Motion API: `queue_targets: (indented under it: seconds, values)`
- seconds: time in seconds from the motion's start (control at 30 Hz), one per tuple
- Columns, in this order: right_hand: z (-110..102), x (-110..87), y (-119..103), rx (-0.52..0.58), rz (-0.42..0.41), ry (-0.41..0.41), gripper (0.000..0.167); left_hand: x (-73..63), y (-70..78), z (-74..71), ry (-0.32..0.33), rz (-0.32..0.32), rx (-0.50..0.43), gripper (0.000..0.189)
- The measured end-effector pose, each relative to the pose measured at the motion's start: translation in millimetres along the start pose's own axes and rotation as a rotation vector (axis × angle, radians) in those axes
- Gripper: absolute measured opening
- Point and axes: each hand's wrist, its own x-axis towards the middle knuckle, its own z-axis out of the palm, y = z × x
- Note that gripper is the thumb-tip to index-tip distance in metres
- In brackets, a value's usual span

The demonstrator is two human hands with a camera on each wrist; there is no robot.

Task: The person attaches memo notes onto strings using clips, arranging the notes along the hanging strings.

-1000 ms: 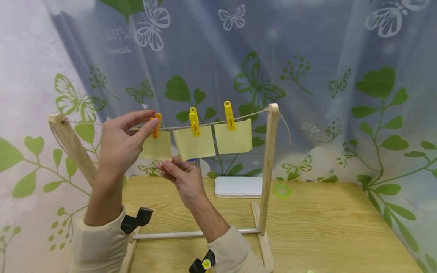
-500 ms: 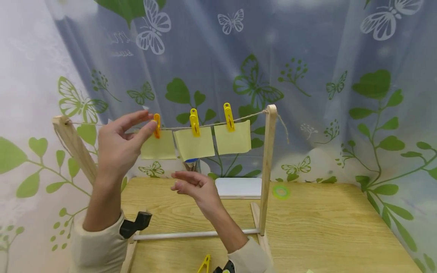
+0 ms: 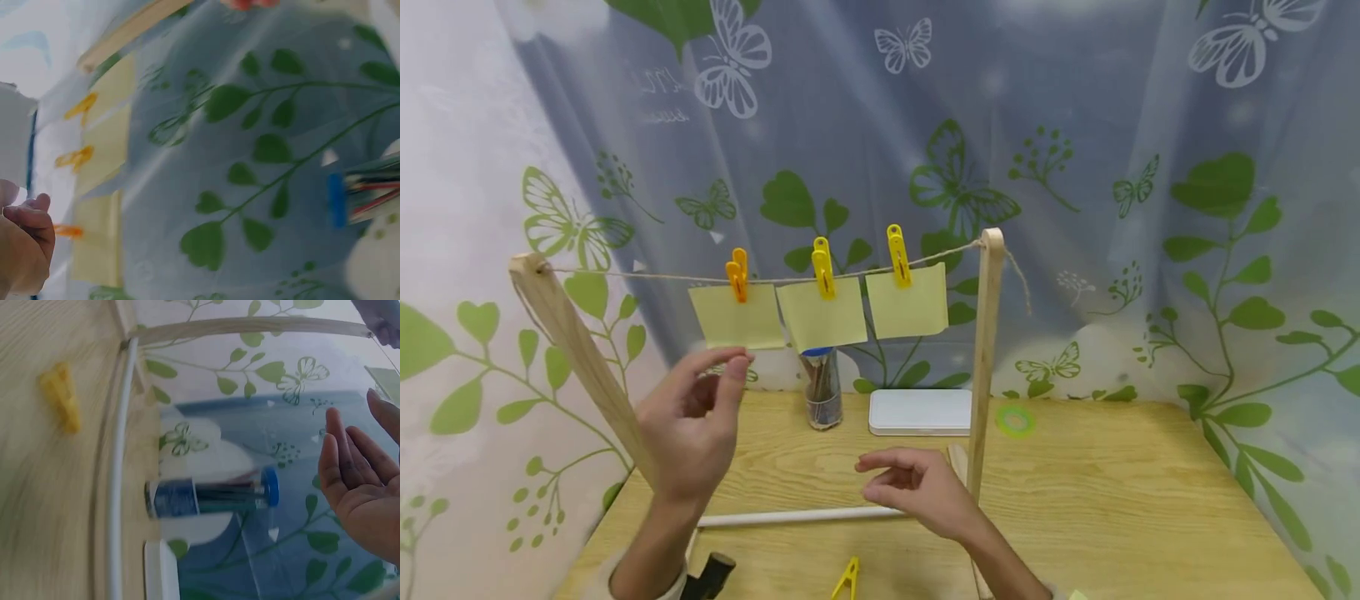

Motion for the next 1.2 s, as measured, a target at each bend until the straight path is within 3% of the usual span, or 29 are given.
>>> queue_targets:
  seconds: [0.1, 0.23, 0.43, 0.53, 0.63, 0.8, 0.93, 1.13, 1.2]
  values:
    - [-19, -25.4, 5, -0.049, 0.025, -0.002, 0.037, -30.9, -11.8, 2.3, -0.115, -0.014, 0.046, 0.015]
    - [-49, -56.9, 12, -0.143, 0.052, 0.036, 0.035, -69.8, -27.4, 12.5, -0.27, -0.113, 0.149, 0.016]
    - [-93, -96.9, 28, -0.371, 0.207, 0.097, 0.041, -125.5, -46.1, 19.3, -0.435, -0.411, 0.196, 0.005]
    - [-111, -113.5, 37, -0.471, 0.316, 0.081, 0.046, -150.2, -52.9, 16.9, -0.513, -0.568, 0.206, 0.006]
    - [-125, -128.7, 45, -0.52, 0.415, 0.051, 0.05, -170.7, -59.2, 13.9, -0.645, -0.679, 0.259, 0.013]
    - [-138, -144.9, 61, -0.599, 0.568, 0.067, 0.048, -192.2, -68.9, 7.0, -0.914, -0.791, 0.337, 0.031]
    - [-141, -153.4, 70, -0.707, 0.685, 0.102, 0.044, -202.4, -75.2, 2.3, -1.071, -0.896, 0.331, 0.038]
    - [-152, -163.8, 95, -0.734, 0.863, 0.077, 0.046, -214.7, -77.5, -1.8, -1.15, -1.003, 0.274, 0.042]
    - [-155, -166.3, 106, -0.724, 0.92, 0.071, 0.054, -217.1, -77.4, -1.7, -1.155, -0.994, 0.287, 0.041]
